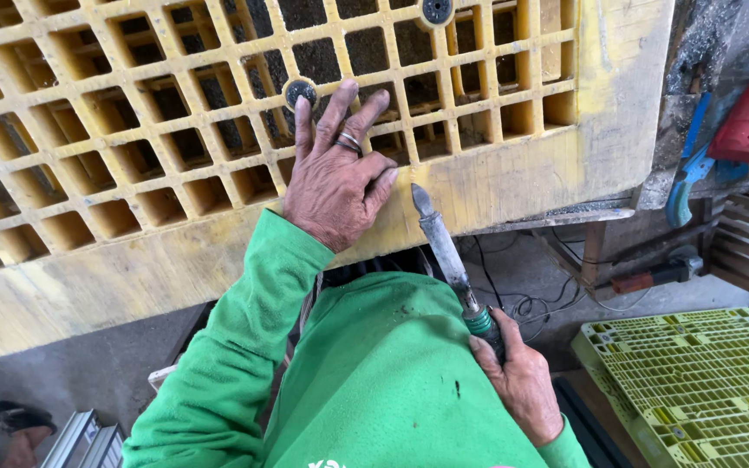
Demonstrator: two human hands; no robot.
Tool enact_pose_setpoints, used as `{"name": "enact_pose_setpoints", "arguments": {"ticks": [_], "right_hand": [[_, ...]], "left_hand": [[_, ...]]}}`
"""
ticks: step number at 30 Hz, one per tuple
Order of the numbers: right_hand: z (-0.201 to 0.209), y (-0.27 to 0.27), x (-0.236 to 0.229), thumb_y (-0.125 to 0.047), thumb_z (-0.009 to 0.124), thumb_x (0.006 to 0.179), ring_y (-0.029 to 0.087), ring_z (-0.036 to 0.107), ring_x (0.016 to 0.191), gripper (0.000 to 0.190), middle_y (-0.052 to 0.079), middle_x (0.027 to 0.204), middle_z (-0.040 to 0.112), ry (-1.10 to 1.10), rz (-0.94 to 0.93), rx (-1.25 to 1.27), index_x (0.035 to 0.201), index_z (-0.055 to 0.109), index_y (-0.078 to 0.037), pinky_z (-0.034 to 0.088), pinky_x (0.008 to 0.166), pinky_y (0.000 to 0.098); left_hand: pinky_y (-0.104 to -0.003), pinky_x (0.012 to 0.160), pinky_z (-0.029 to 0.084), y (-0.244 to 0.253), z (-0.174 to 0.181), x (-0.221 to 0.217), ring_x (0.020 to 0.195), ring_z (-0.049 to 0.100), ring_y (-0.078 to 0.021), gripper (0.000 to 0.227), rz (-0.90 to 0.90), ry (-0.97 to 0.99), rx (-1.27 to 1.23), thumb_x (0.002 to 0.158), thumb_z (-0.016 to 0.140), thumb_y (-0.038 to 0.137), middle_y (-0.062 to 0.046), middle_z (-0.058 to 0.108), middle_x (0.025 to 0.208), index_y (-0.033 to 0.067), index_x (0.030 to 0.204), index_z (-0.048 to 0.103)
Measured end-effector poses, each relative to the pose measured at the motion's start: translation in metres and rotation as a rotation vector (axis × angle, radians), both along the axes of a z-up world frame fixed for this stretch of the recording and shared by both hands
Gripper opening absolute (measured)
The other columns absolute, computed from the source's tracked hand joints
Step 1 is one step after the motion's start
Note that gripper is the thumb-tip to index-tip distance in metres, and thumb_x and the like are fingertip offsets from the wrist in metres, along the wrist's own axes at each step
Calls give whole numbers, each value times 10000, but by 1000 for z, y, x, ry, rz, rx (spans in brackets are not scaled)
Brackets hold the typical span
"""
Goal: The person uses a soldering iron to melt and smooth the edges of a yellow plastic grid panel. The person holds the panel with one hand and moves the soldering iron along the grid's edge to fuse or clean the plastic surface.
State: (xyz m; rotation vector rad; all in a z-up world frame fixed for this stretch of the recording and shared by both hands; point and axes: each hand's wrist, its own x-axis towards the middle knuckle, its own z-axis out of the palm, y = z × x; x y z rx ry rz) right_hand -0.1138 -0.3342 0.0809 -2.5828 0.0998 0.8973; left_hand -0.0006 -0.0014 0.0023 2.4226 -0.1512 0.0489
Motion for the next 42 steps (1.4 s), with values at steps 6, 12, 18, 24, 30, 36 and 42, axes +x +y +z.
{"name": "enact_pose_setpoints", "arguments": {"ticks": [6, 12, 18, 24, 30, 36, 42], "right_hand": [[-4, 8, -8, -386, 681, 899, 450, 719, 761, 603, 247, 800, 726, 59, 7, -69, 1419, 468, -168, 539, 616, 498], [-4, 16, -10, -376, 661, 918, 450, 724, 789, 578, 249, 818, 729, 47, -36, -4, 1415, 458, -163, 539, 621, 497], [0, 23, -9, -376, 657, 915, 439, 733, 795, 565, 236, 827, 735, 41, -47, 9, 1406, 471, -168, 556, 632, 477], [-4, 21, -8, -367, 661, 924, 366, 764, 762, 571, 199, 830, 757, 110, -107, 41, 1416, 487, -136, 573, 643, 426], [-13, 7, -23, -281, 702, 902, 139, 748, 708, 475, 133, 822, 753, -113, -176, 194, 1310, 616, -53, 589, 641, 314], [-11, 5, -29, -249, 711, 906, 145, 734, 722, 470, 133, 854, 760, -178, -154, 228, 1319, 615, -46, 591, 658, 313], [-1, 20, -19, -271, 724, 868, 165, 745, 642, 496, 153, 790, 763, -44, -221, 99, 1310, 622, -71, 592, 595, 337]], "left_hand": [[-636, 1273, -33, 2, 1, 1, 1592, 96, -331, 216, -12, 22, -28, 1016, 701, 334, -52, 363, 1667, 179, 884, 774], [-628, 1282, -43, 3, 2, 1, 1600, 91, -324, 221, -16, 29, -46, 1024, 699, 333, -34, 370, 1665, 181, 883, 776], [-624, 1278, -55, 3, 0, 1, 1596, 80, -323, 224, -17, 33, -43, 1019, 705, 344, -24, 367, 1670, 186, 876, 776], [-624, 1270, -65, 3, -3, 1, 1594, 74, -329, 236, -30, 10, -23, 1029, 701, 341, -38, 359, 1681, 183, 870, 773], [-621, 1290, -50, 2, -2, -2, 1606, 85, -319, 210, -25, -28, -17, 1039, 700, 335, -40, 370, 1673, 188, 917, 786], [-623, 1279, -56, 2, -3, -3, 1599, 88, -323, 208, -22, -32, -18, 1031, 696, 343, -41, 369, 1671, 192, 924, 791], [-625, 1273, -65, 3, -3, -1, 1595, 72, -332, 243, -32, 5, -28, 1046, 681, 346, -51, 359, 1674, 189, 890, 780]]}}
